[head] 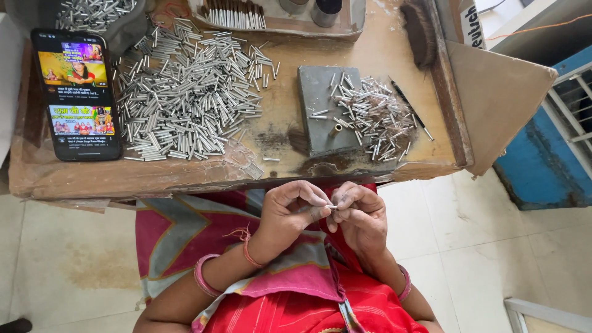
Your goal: Sorting and inspecting small metal tubes on a workbench.
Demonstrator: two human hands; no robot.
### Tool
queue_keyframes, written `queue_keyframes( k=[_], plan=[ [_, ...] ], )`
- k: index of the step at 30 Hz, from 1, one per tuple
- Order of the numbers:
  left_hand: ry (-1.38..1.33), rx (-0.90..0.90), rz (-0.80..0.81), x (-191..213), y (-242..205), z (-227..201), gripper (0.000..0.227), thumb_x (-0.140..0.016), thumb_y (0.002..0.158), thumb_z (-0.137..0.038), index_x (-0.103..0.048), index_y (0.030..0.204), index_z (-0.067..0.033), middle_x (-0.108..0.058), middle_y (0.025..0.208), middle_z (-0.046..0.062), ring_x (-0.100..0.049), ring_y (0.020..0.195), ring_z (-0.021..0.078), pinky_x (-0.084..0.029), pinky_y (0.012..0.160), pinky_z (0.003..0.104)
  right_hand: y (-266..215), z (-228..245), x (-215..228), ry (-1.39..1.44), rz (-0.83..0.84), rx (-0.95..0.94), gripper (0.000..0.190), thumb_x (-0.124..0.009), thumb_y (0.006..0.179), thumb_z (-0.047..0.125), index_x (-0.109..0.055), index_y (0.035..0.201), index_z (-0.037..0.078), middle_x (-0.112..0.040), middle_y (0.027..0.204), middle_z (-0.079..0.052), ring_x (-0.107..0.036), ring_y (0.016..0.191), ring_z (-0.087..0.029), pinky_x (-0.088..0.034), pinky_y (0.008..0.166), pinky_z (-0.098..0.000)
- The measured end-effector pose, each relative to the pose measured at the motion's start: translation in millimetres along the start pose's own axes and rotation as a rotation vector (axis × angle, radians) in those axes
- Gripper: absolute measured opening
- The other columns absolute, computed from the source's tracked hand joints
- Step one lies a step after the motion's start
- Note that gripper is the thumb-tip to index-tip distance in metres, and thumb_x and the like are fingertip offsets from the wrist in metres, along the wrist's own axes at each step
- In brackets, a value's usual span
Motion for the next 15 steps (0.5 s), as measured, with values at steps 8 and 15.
queue_keyframes(
  k=[8,15],
  plan=[
    [-0.111,0.069,0.012,-4,1,-6,0.013,-0.073,0.089,0.013,-0.066,0.090,0.0024,-0.069,0.098,0.011,-0.072,0.083,0.0174,-0.063,0.072,0.033,0,3,-5,-0.043,-0.004,0.017,0.012,-0.057,0.092,-0.010,-0.065,0.100,-0.008,-0.057,0.097,-0.015,-0.060,0.081,-0.018,-0.056,0.066,-0.0322],
    [-0.127,0.061,0.001,1,3,1,0.015,-0.073,0.090,0.013,-0.064,0.090,0.0013,-0.069,0.097,0.011,-0.069,0.083,0.0170,-0.060,0.076,0.033,-2,9,-14,-0.498,-0.023,0.158,0.015,-0.058,0.089,-0.020,-0.062,0.097,-0.008,-0.060,0.101,-0.014,-0.066,0.079,-0.017,-0.058,0.071,-0.0294]
  ],
)
Point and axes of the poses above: each hand's wrist, its own y-axis towards the middle knuckle, its own x-axis out of the back of the hand, z = x × y, the point moved 2 cm from there along y, towards the middle knuckle
